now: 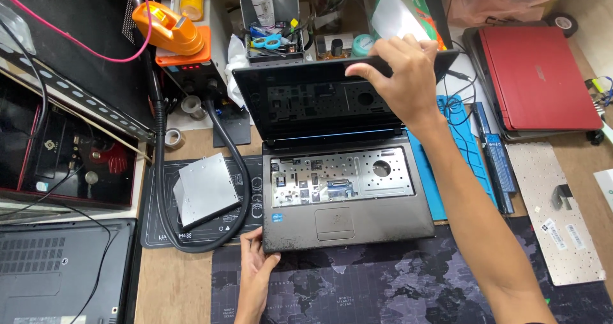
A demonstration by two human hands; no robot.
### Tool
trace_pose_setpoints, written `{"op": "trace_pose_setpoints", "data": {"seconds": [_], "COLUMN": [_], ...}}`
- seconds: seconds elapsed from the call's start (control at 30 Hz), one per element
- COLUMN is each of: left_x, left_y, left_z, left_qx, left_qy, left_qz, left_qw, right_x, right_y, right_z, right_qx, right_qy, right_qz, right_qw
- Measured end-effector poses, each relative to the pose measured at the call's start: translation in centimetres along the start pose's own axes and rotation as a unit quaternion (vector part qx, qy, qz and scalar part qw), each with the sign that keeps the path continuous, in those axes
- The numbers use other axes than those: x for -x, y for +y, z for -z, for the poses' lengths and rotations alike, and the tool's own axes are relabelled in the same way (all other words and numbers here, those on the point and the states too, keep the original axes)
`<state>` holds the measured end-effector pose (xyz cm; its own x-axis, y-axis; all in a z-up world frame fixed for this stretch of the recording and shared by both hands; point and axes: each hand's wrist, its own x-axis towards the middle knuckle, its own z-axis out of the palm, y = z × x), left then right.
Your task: Disassembling a laptop by prying the casing, removing the keyboard, and unscrewing internal components on a repair bench.
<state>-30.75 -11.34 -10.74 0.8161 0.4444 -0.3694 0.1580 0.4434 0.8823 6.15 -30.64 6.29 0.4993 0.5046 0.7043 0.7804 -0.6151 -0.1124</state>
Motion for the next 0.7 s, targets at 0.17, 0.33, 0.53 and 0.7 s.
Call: {"op": "trace_pose_setpoints", "data": {"seconds": [0.17, 0.33, 0.53, 0.7], "left_x": [0.1, 0.0, -0.1, 0.0], "left_y": [0.2, -0.9, -1.5, -1.0], "left_z": [-0.1, 0.1, 0.4, 0.3], "left_qx": [0.022, 0.024, 0.015, 0.007], "left_qy": [0.005, 0.006, 0.005, -0.004], "left_qz": [0.003, -0.024, -0.035, -0.034], "left_qw": [1.0, 0.999, 0.999, 0.999], "right_x": [-0.1, 2.0, 10.2, 18.3], "right_y": [-0.4, -4.4, -8.5, -9.3], "right_z": [-0.1, 3.3, 5.0, 6.2], "right_qx": [0.023, -0.05, -0.197, -0.169], "right_qy": [0.02, 0.033, 0.02, -0.13], "right_qz": [0.001, -0.04, -0.114, -0.248], "right_qw": [1.0, 0.997, 0.974, 0.945]}}
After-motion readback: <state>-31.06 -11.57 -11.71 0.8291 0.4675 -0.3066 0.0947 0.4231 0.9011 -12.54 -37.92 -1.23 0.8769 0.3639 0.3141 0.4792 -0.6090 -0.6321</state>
